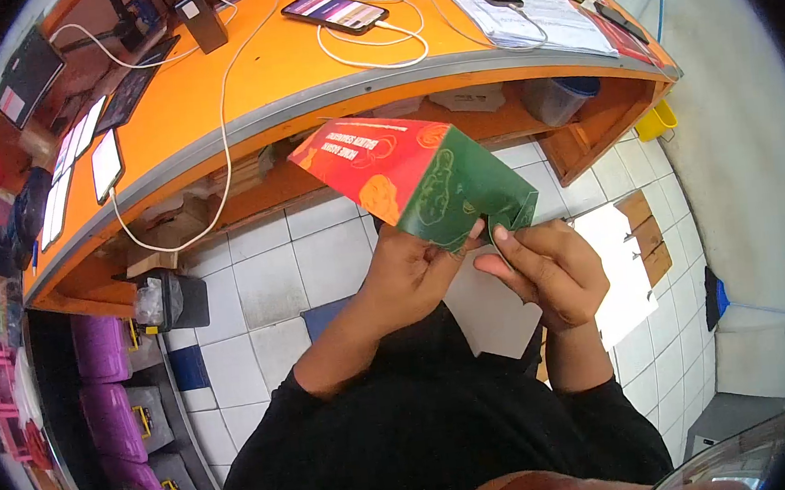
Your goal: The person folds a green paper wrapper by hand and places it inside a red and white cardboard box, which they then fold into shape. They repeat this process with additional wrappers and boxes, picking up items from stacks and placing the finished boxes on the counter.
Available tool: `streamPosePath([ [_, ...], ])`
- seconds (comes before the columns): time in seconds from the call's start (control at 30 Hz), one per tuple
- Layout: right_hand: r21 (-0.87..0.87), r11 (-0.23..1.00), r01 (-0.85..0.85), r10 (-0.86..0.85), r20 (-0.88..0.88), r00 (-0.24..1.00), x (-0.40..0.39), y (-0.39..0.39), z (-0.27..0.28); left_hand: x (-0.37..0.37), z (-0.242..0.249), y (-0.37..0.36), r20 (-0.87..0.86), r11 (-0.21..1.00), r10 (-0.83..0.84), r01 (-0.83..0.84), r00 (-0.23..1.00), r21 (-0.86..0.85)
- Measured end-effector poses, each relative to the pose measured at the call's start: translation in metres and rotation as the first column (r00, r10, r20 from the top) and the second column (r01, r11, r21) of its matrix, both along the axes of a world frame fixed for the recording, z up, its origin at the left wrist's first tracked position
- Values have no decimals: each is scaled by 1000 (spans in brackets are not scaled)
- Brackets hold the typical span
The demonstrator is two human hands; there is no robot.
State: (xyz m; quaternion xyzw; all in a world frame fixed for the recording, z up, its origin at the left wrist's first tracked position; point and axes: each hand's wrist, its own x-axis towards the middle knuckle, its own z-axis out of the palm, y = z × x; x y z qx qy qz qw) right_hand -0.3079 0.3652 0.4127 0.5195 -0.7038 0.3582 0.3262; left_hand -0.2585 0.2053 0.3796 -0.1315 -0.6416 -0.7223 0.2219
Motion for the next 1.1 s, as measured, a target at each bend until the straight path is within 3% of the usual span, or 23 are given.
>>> streamPosePath([
  [0.07, -61, 997, 41, -43, -35, 998, -1, 1, -5, -3, -3, 1, -90, 971, 54, -73, 994, -226],
  [0.2, -165, 971, 174, -162, 87, 983, 9, -7, -19, -3, -13, 12, -87, 959, 29, -52, 996, -277],
  [0.27, -336, 934, 123, -110, 56, 992, 4, -11, -32, -5, -20, 16, -61, 979, -188, 182, 980, -95],
  [0.33, -253, 959, 127, -105, 99, 990, -4, -12, -32, -5, -29, 16, -39, 972, -210, 204, 977, -115],
  [0.37, -211, 975, 66, -53, 65, 996, -8, -18, -36, -6, -32, 19, -16, 947, -281, 280, 959, 155],
  [0.4, -168, 986, 4, 1, 34, 999, -11, -22, -42, -7, -37, 21, -12, 849, -354, 326, 935, 414],
  [0.43, -167, 985, -33, 39, 35, 999, -15, -19, -54, -10, -47, 15, 33, 909, -321, 298, 947, 291],
  [0.47, -167, 985, -31, 37, 37, 999, -10, -17, -61, -7, -46, 13, 36, 909, -322, 298, 946, 291],
  [0.5, -409, 911, -53, 195, 315, 929, -1, -12, -68, -4, -43, 14, 132, 934, -349, 334, 928, 126],
  [0.53, -617, 787, 11, 393, 515, 762, 3, -8, -71, -1, -42, 15, 232, 926, -359, 376, 904, -35],
  [0.57, -594, 804, 23, 344, 495, 798, -2, -5, -65, 1, -47, 16, 34, 908, -191, 190, 981, -373],
  [0.6, -592, 805, 31, 338, 501, 797, -3, 0, -61, 4, -55, 16, 40, 908, -196, 197, 980, -369],
  [0.67, -455, 883, 114, 365, 818, 444, -4, 11, -56, 10, -67, 16, 294, 854, -129, 256, 947, -453],
  [0.7, -255, 961, 108, 211, 926, 314, -13, 23, -58, 11, -63, 18, 184, 850, -82, 166, 979, -500],
  [0.73, -254, 960, 116, 207, 926, 315, -20, 27, -62, 10, -67, 18, 185, 849, -90, 173, 979, -499],
  [0.8, -365, 930, -34, 354, 869, 345, -27, 27, -68, 9, -79, 17, 64, 733, -105, 120, 992, -670],
  [0.83, -520, 851, -72, 525, 847, 79, -27, 31, -64, 12, -84, 20, 32, 564, -96, 81, 995, -822],
  [0.87, -518, 853, -64, 522, 849, 79, -26, 32, -62, 15, -83, 22, 35, 566, -103, 88, 994, -820],
  [0.93, -446, 895, -14, 436, 868, 239, -23, 32, -58, 19, -77, 24, -29, 209, -129, -2, 991, -978],
  [0.97, -380, 925, 20, 365, 900, 240, -25, 30, -56, 17, -84, 24, -109, 225, -138, -76, 984, -971],
  [1.1, -415, 907, 69, 390, 890, 236, -39, 29, -74, 11, -111, 1, -115, 186, -108, -93, 988, -978],
])
